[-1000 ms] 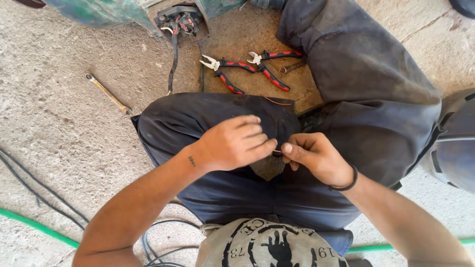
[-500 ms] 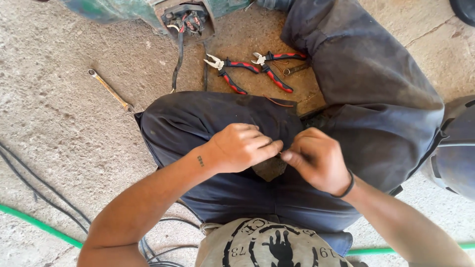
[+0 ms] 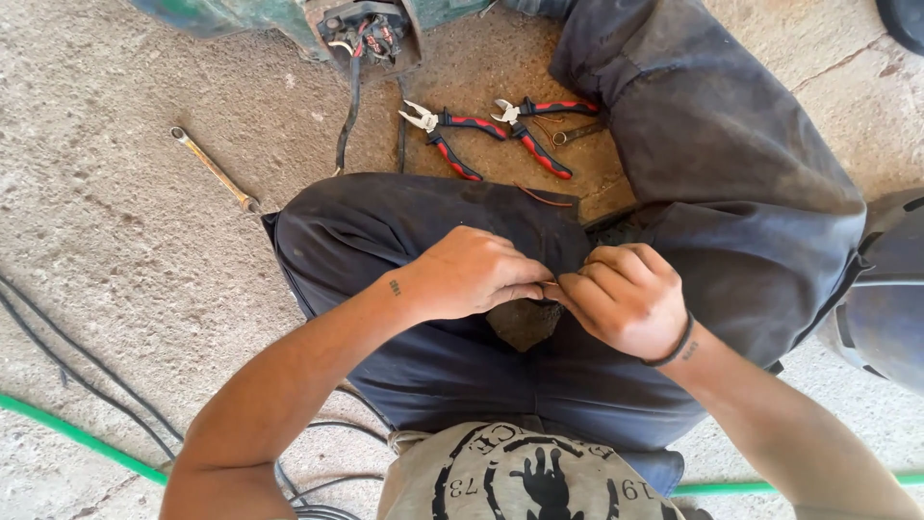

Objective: Securing electrical wire connections to the terminal box of a large industrial motor

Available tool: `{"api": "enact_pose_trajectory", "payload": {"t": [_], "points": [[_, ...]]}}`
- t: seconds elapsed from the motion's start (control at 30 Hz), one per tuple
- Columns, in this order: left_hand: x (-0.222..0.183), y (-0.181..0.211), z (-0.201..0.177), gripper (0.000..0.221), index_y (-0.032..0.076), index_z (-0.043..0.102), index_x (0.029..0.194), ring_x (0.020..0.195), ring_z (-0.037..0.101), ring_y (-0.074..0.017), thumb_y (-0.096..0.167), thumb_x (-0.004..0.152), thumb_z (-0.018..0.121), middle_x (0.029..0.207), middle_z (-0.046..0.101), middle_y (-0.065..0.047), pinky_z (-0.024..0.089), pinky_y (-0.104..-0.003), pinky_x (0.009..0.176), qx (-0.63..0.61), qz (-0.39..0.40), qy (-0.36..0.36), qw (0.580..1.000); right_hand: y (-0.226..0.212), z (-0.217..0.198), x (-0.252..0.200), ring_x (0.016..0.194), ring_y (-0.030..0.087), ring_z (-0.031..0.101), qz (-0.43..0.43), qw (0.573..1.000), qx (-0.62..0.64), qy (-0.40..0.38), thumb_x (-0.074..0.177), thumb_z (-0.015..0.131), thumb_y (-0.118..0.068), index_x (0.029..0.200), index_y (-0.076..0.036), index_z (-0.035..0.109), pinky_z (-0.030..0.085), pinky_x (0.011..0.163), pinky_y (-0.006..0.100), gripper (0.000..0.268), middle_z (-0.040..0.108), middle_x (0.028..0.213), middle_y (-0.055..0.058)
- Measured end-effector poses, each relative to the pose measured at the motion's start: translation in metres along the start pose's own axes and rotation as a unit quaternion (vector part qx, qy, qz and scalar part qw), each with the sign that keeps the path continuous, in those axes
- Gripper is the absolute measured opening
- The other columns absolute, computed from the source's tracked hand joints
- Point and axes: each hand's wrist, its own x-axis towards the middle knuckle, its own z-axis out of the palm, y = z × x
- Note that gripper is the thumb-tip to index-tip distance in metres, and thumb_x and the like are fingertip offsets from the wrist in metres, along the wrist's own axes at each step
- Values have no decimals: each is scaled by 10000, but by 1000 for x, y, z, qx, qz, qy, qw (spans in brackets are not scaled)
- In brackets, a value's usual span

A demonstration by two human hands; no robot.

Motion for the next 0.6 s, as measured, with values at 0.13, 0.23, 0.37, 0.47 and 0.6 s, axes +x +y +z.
{"api": "enact_pose_trajectory", "payload": {"t": [0.13,0.23,0.37,0.47,0.6], "points": [[0,-1,6,173,159,731,1014,797,741,-241,271,1045,603,783,728,-15,597,-389,738,15,34,57,998,1,2,-2,856,201,650,-6,1000,15,15,958,729,-266,834,-149,755,546,756,333,172,642,716,4],[5,0,7,187,154,756,981,832,742,-168,215,1049,594,826,739,5,563,-345,952,186,111,160,963,1,11,-9,762,260,668,181,958,223,-9,983,693,-320,766,-139,735,557,649,376,286,606,630,6],[11,1,10,140,127,759,965,863,753,-188,169,1019,637,894,765,-50,577,-381,985,303,179,232,907,5,17,-19,547,124,539,430,653,608,-138,1045,581,-279,633,-22,635,444,523,285,489,529,508,35],[12,4,5,144,127,749,983,923,750,-206,191,1026,628,917,761,-46,575,-405,988,299,166,227,912,3,10,-18,547,157,568,442,645,607,-144,1048,584,-265,650,0,638,457,529,303,481,535,518,66],[6,22,-7,349,131,739,1060,888,750,-265,449,916,740,795,755,-17,575,-418,801,5,-53,47,997,5,-5,-1,750,272,686,197,948,240,-66,963,733,-264,727,-87,682,549,658,364,300,628,621,36]]}}
